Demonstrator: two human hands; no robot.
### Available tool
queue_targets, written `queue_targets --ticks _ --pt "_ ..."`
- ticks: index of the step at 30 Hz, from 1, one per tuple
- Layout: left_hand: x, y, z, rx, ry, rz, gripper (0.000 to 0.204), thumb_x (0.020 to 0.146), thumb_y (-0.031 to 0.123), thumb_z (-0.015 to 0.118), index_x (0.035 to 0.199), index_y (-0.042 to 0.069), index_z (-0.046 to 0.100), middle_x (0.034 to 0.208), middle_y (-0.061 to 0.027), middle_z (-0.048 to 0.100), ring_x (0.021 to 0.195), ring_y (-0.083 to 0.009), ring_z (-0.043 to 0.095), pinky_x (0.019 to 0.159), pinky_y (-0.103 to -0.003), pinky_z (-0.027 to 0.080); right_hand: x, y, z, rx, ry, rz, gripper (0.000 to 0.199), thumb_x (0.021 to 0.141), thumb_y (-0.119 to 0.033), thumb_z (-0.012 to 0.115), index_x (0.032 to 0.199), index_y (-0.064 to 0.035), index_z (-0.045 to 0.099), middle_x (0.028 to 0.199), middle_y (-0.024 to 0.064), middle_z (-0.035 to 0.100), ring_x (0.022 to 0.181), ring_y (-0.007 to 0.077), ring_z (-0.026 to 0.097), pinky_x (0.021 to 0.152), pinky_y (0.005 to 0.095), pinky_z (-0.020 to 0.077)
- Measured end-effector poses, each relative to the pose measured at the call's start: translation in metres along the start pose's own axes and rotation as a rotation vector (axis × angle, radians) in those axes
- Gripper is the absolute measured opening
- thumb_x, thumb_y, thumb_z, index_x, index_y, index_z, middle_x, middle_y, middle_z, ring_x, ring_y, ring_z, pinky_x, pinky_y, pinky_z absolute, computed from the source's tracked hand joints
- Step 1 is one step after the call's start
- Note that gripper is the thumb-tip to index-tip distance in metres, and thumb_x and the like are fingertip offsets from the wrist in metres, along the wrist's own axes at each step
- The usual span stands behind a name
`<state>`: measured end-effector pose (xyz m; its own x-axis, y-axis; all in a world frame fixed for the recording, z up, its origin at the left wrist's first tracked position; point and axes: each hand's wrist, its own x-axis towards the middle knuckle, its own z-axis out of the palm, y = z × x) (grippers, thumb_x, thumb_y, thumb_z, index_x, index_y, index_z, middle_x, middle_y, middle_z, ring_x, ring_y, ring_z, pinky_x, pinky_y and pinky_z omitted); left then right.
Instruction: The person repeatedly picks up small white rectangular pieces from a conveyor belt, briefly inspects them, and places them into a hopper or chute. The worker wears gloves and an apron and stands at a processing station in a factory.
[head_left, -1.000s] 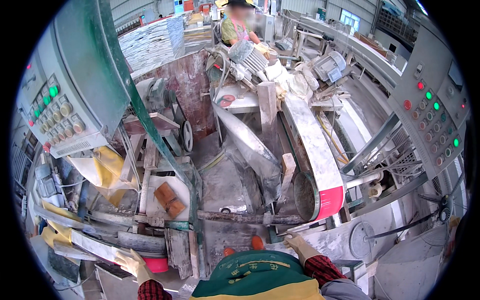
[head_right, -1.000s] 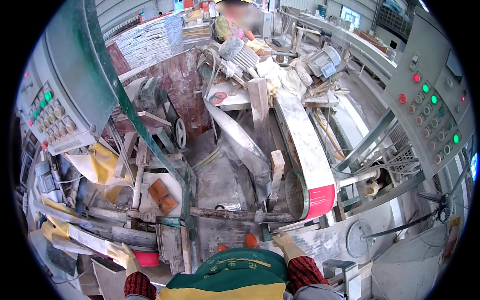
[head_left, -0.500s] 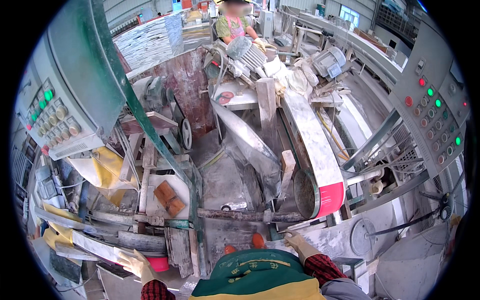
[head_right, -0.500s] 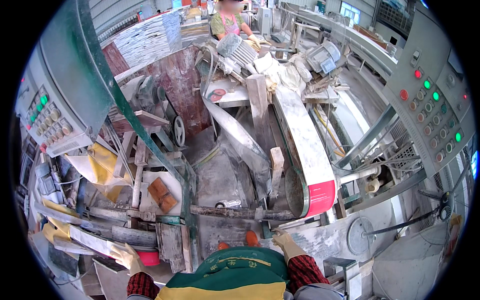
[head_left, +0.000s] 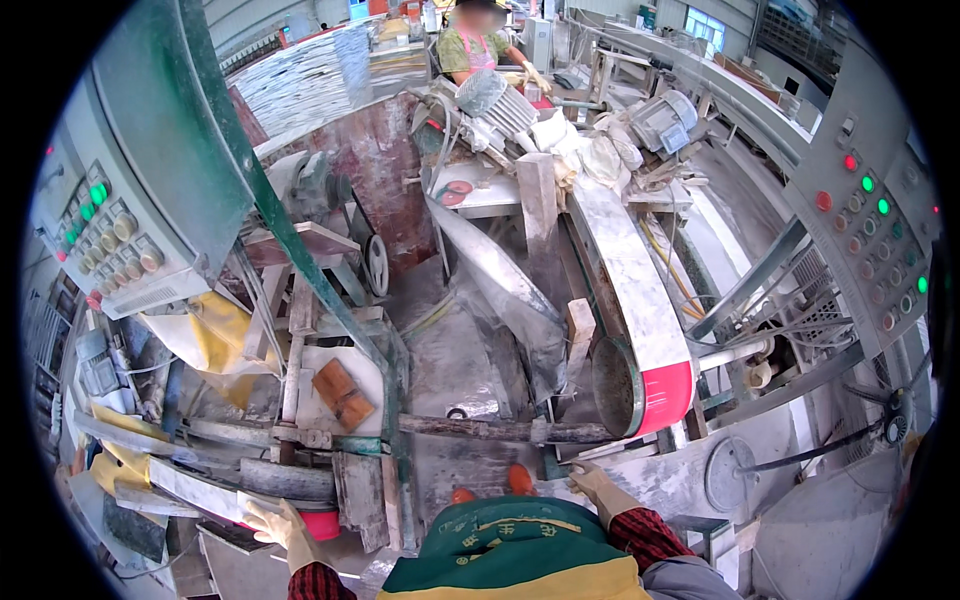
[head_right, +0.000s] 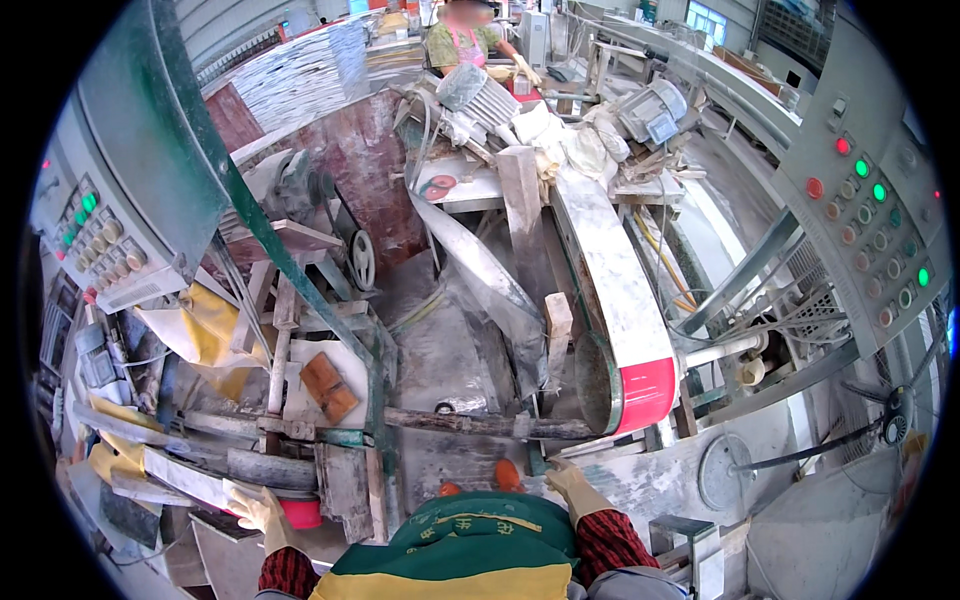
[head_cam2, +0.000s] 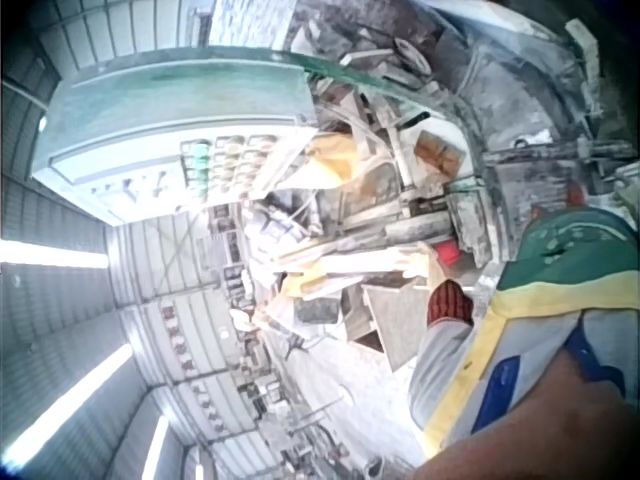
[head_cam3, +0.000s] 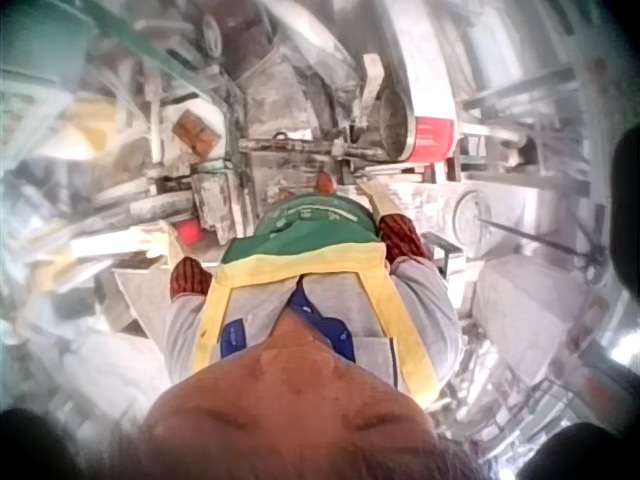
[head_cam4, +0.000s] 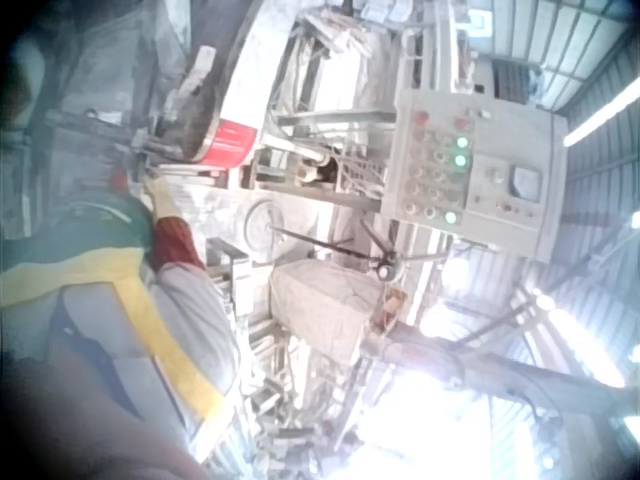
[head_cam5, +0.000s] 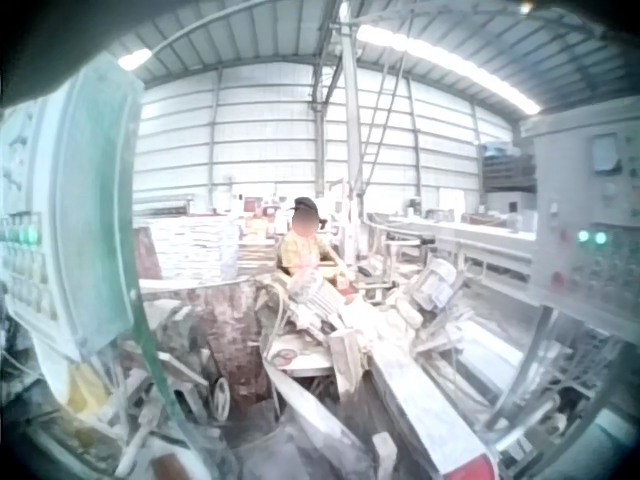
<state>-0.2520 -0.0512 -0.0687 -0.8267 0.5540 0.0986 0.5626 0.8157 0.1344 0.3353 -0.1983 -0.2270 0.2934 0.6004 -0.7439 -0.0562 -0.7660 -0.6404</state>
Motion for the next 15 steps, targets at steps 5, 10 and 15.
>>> queue_targets --ticks 5,10,15 --pt "0.024 -0.035 0.019 -0.039 -0.201 0.119 0.094 0.073 0.027 0.073 0.150 0.016 0.020 0.153 -0.0222 0.019 0.139 -0.0320 0.025 0.110 -0.047 0.027 0.021 0.006 0.009 0.113 -0.027 0.001 0.057 0.086 -0.012 0.060 0.140 -0.0080 0.043 0.086 0.0171 0.067 0.068 0.0229 0.066 0.061 0.0342 0.0556" --pt "-0.040 0.012 -0.025 -0.923 -0.755 0.132 0.094 0.070 0.001 0.071 0.149 0.015 0.022 0.145 -0.0152 0.034 0.128 -0.0259 0.042 0.103 -0.038 0.039 0.006 -0.070 0.046 0.322 -0.228 -0.096 0.055 0.090 -0.016 0.062 0.141 -0.0095 0.041 0.091 0.0157 0.068 0.066 0.0198 0.065 0.062 0.0322 0.0551" --pt "-0.153 0.156 -0.101 -0.749 -0.596 1.145 0.083 0.068 0.008 0.076 0.140 0.006 0.036 0.138 -0.0199 0.041 0.128 -0.0341 0.041 0.106 -0.039 0.036 -0.070 -0.201 0.121 0.360 -0.597 -0.191 0.060 0.093 -0.023 0.061 0.146 -0.0127 0.035 0.106 0.0125 0.065 0.090 0.0183 0.064 0.079 0.0320 0.0536"
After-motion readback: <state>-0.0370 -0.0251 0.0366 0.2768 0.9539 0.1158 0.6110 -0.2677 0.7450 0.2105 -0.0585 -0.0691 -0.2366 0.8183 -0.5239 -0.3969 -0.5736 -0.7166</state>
